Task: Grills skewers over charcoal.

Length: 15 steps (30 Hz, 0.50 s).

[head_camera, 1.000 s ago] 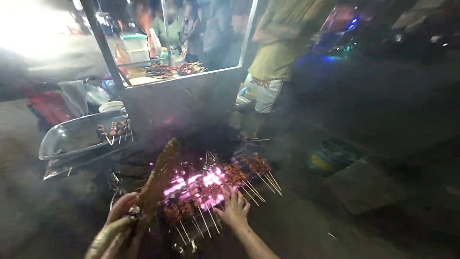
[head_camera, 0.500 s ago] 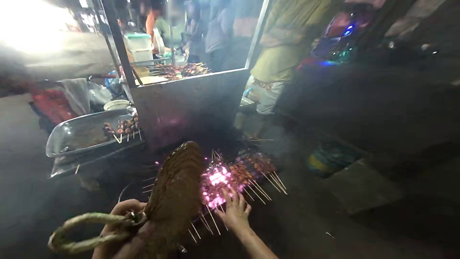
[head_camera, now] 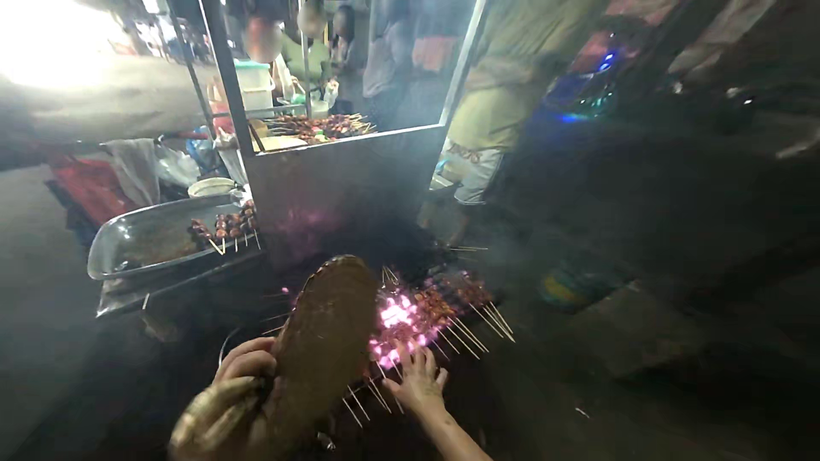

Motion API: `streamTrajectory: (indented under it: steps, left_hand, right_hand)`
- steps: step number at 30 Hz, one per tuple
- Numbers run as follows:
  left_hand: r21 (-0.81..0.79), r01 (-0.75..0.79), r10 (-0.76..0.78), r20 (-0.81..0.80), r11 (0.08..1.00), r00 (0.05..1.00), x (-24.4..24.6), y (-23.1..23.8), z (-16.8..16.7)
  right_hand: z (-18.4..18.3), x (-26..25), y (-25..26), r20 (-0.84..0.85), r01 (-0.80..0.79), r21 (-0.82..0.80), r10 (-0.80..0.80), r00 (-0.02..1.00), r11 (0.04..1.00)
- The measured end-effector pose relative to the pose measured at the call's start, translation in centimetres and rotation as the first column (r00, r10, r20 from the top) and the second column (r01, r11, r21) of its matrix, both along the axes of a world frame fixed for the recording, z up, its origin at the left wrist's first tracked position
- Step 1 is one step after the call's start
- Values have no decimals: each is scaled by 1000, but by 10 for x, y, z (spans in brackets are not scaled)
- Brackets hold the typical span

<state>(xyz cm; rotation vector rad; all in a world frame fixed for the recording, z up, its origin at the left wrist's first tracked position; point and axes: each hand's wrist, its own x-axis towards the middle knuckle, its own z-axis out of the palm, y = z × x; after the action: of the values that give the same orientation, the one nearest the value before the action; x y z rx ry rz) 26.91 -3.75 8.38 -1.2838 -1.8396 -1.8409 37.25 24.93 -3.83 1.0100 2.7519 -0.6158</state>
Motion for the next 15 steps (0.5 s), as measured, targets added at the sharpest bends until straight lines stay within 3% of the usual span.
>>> streamTrajectory:
  steps: [2, 5, 7, 10, 12, 13, 15]
  left_hand:
    - [-47, -74, 74, 3, 996, 997, 5, -2, -4]
    - [25, 96, -99, 184, 995, 978, 12, -7, 11]
    - [85, 133, -147, 194, 988, 970, 5, -12, 18]
    - [42, -60, 60, 3, 997, 998, -13, -16, 12]
    - [-9, -160, 159, -33, 987, 987, -12, -16, 5]
    - [-9, -125, 125, 12, 992, 992, -9, -16, 5]
    - [76, 103, -117, 214, 992, 970, -1, -18, 13]
  right_hand:
    - [-6, -4, 1, 46, 18, 42, -20, 999, 999]
    - [-4, 1, 0, 46, 56, 39, -58, 997, 998]
    - [-3, 10, -7, -64, 63, -20, -64, 996, 998]
    - [-2, 1, -17, -20, 26, 43, -25, 999, 999]
    - [-2, -3, -23, 11, 16, 51, -17, 1000, 999]
    - [-3, -4, -24, 3, 20, 50, -20, 1000, 999]
    - [-4, -4, -28, -58, 32, 19, -31, 998, 999]
